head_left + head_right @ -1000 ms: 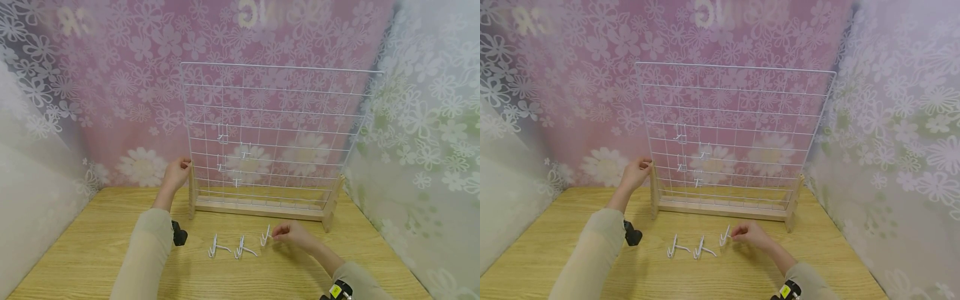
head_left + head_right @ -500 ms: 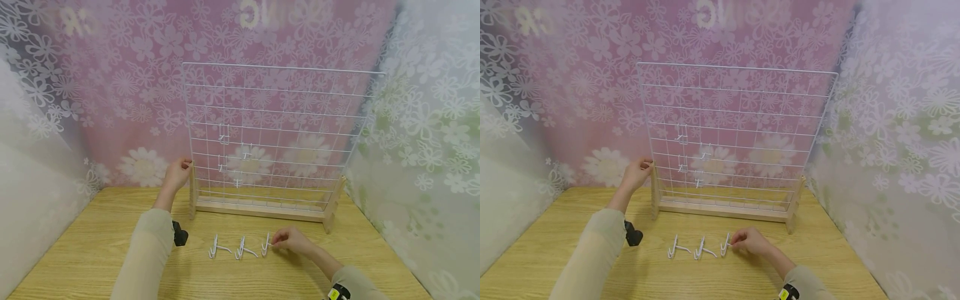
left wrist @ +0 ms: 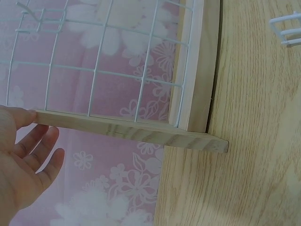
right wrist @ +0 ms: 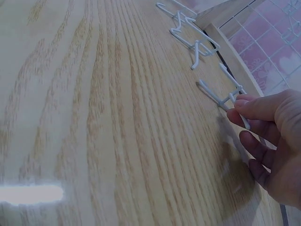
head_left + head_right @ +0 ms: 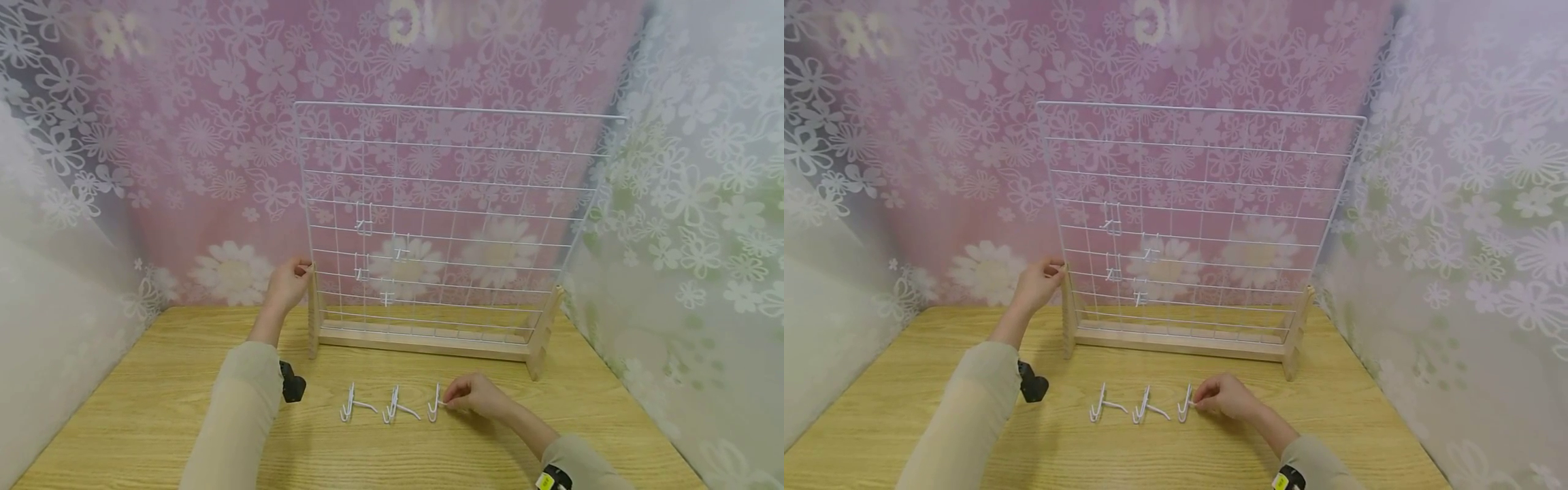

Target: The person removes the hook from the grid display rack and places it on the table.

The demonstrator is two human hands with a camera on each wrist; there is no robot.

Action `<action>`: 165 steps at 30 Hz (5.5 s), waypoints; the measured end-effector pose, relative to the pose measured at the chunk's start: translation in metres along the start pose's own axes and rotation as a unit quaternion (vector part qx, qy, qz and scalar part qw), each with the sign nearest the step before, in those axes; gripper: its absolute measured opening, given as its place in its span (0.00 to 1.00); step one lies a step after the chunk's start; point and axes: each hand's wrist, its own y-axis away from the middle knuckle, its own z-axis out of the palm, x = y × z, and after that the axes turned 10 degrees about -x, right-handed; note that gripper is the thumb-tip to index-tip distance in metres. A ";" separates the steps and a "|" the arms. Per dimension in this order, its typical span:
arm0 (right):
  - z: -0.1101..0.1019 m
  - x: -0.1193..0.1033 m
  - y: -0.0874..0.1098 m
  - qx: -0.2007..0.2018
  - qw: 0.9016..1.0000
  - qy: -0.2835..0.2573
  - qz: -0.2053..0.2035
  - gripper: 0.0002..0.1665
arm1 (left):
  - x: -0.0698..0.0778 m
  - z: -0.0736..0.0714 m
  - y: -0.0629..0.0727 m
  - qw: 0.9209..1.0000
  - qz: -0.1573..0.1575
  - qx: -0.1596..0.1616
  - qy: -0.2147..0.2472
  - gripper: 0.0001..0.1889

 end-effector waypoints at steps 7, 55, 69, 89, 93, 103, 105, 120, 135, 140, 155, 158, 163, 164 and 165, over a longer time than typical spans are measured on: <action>0.004 -0.001 -0.001 -0.002 1.000 0.004 -0.002 0.05 | -0.001 0.000 0.000 1.000 0.000 -0.003 -0.002 0.16; -0.007 -0.016 0.000 0.042 0.998 0.025 0.028 0.09 | -0.001 0.001 0.001 1.000 0.001 -0.001 0.003 0.16; -0.039 -0.043 -0.006 0.073 0.997 0.031 0.025 0.13 | -0.003 0.002 -0.001 1.000 0.001 0.003 0.008 0.16; -0.070 -0.087 -0.013 0.097 0.995 0.015 0.016 0.20 | -0.003 0.003 0.002 1.000 0.002 0.001 0.011 0.16; -0.075 -0.095 -0.016 0.117 0.993 0.022 -0.006 0.18 | -0.004 0.003 0.001 1.000 0.001 0.000 0.009 0.17; -0.086 -0.115 -0.022 0.144 0.989 0.024 0.004 0.21 | -0.004 0.003 -0.001 1.000 -0.002 -0.005 0.004 0.17; -0.087 -0.119 -0.023 0.148 0.989 0.025 0.002 0.20 | -0.004 0.004 0.000 1.000 -0.003 -0.005 0.006 0.17; -0.089 -0.150 -0.047 0.191 0.981 0.009 -0.024 0.19 | -0.004 0.003 0.000 1.000 0.001 0.000 0.004 0.17; -0.091 -0.177 -0.077 0.220 0.974 0.012 -0.051 0.18 | -0.002 0.003 0.001 1.000 0.003 -0.001 0.006 0.17; -0.089 -0.184 -0.086 0.233 0.970 0.006 -0.064 0.18 | -0.002 0.003 0.000 1.000 0.000 0.001 0.009 0.17; -0.082 -0.188 -0.104 0.227 0.971 -0.013 -0.066 0.19 | -0.003 0.002 0.001 1.000 0.001 -0.001 0.008 0.16; -0.080 -0.189 -0.106 0.227 0.972 -0.013 -0.061 0.18 | -0.003 0.002 0.002 1.000 0.002 0.000 0.006 0.16; -0.076 -0.189 -0.112 0.232 0.971 0.001 -0.063 0.16 | -0.003 0.002 0.002 1.000 0.005 0.005 0.004 0.16; -0.076 -0.189 -0.113 0.234 0.970 0.004 -0.063 0.16 | -0.003 0.002 0.002 1.000 0.005 0.006 0.004 0.16; -0.075 -0.189 -0.114 0.235 0.970 0.003 -0.063 0.16 | -0.003 0.002 0.002 1.000 0.006 0.006 0.005 0.16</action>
